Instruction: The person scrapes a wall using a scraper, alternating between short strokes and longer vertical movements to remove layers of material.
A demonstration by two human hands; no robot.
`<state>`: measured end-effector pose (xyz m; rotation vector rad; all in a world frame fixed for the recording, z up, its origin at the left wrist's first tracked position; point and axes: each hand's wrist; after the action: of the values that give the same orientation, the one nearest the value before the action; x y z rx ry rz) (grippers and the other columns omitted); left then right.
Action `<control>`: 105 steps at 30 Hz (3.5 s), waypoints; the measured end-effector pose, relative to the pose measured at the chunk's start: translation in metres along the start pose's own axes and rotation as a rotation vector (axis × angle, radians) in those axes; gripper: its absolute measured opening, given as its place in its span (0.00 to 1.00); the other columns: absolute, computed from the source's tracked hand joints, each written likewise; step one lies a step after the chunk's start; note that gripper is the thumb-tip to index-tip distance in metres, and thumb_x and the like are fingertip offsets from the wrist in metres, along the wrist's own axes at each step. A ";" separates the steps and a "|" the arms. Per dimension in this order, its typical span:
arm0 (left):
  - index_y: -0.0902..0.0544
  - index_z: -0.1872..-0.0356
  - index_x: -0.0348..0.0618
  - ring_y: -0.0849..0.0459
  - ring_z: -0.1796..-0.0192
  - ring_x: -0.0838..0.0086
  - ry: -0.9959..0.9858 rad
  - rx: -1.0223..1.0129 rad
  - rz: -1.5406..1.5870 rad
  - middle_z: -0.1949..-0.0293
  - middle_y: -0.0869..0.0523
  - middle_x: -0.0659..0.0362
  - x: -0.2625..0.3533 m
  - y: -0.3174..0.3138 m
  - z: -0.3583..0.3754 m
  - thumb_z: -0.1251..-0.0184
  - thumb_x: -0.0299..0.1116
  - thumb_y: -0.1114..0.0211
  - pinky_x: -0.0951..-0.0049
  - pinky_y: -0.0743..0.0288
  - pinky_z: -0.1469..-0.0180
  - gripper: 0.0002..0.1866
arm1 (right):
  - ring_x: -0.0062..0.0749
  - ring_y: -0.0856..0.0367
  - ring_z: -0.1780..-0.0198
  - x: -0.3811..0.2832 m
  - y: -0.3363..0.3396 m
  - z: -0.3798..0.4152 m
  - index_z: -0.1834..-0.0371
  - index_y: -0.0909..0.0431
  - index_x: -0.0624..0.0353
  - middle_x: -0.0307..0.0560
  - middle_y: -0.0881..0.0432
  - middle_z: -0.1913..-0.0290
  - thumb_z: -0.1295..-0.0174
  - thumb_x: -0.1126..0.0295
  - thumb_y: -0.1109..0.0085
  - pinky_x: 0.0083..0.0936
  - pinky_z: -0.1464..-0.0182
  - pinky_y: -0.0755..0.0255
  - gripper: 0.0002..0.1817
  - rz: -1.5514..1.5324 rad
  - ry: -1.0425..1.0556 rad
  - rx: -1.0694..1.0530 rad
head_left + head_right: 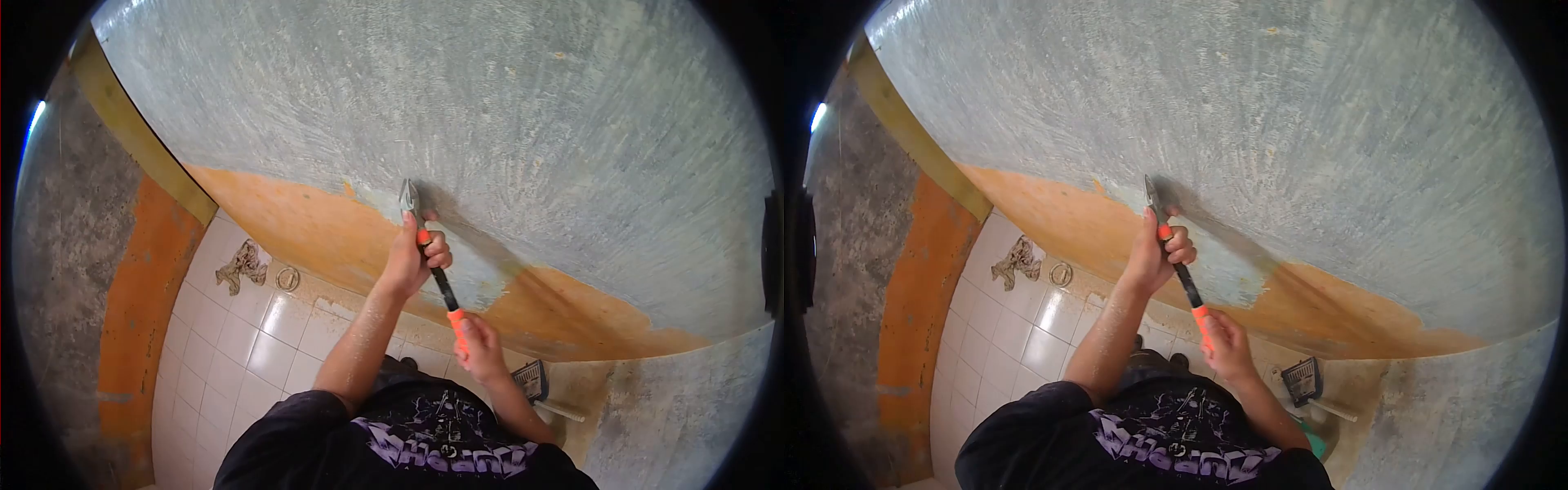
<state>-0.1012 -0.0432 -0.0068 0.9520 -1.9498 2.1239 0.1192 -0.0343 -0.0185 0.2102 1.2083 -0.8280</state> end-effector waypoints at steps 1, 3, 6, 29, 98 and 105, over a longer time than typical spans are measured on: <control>0.33 0.48 0.53 0.44 0.79 0.79 0.000 -0.028 -0.024 0.81 0.42 0.69 0.004 0.002 0.002 0.24 0.66 0.66 0.72 0.42 0.67 0.28 | 0.14 0.35 0.82 0.004 -0.001 0.000 0.40 0.25 0.60 0.33 0.32 0.77 0.25 0.57 0.47 0.14 0.84 0.42 0.20 -0.025 0.016 0.004; 0.33 0.48 0.54 0.44 0.79 0.79 0.002 -0.045 -0.038 0.81 0.42 0.69 0.009 0.001 0.001 0.24 0.66 0.66 0.72 0.42 0.67 0.28 | 0.14 0.35 0.81 0.012 -0.005 0.000 0.40 0.25 0.59 0.32 0.31 0.76 0.25 0.58 0.47 0.14 0.83 0.41 0.19 -0.070 0.048 0.001; 0.33 0.49 0.54 0.44 0.78 0.79 0.040 -0.018 0.020 0.80 0.43 0.69 -0.004 -0.010 0.004 0.25 0.68 0.65 0.72 0.42 0.66 0.29 | 0.14 0.35 0.81 0.008 0.012 0.013 0.40 0.25 0.59 0.32 0.31 0.76 0.25 0.59 0.47 0.14 0.83 0.42 0.18 -0.049 0.064 0.004; 0.36 0.51 0.50 0.42 0.75 0.79 0.274 -0.029 0.035 0.78 0.40 0.66 -0.053 -0.033 0.005 0.25 0.67 0.60 0.73 0.39 0.65 0.28 | 0.16 0.39 0.86 0.022 0.051 0.046 0.39 0.29 0.56 0.36 0.34 0.83 0.26 0.58 0.46 0.16 0.85 0.43 0.19 0.052 0.026 0.069; 0.36 0.50 0.50 0.41 0.77 0.77 0.200 0.009 -0.056 0.80 0.40 0.66 -0.037 -0.034 0.005 0.25 0.67 0.61 0.69 0.37 0.65 0.29 | 0.13 0.36 0.84 0.014 0.029 0.036 0.38 0.26 0.60 0.32 0.33 0.82 0.26 0.56 0.46 0.15 0.85 0.42 0.22 0.061 0.089 0.122; 0.38 0.48 0.50 0.39 0.76 0.76 0.173 -0.034 -0.099 0.78 0.39 0.65 -0.015 -0.024 0.003 0.25 0.68 0.62 0.68 0.36 0.64 0.30 | 0.15 0.38 0.87 0.009 0.007 0.033 0.37 0.26 0.61 0.34 0.33 0.83 0.25 0.57 0.48 0.15 0.86 0.42 0.21 0.067 0.074 0.168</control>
<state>-0.0769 -0.0375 0.0062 0.8113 -1.8122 2.0388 0.1494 -0.0516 -0.0164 0.4191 1.1942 -0.8701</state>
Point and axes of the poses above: each hand's wrist, its own z-axis away from the middle knuckle, its own y-axis out of the back of the hand, x = y × z
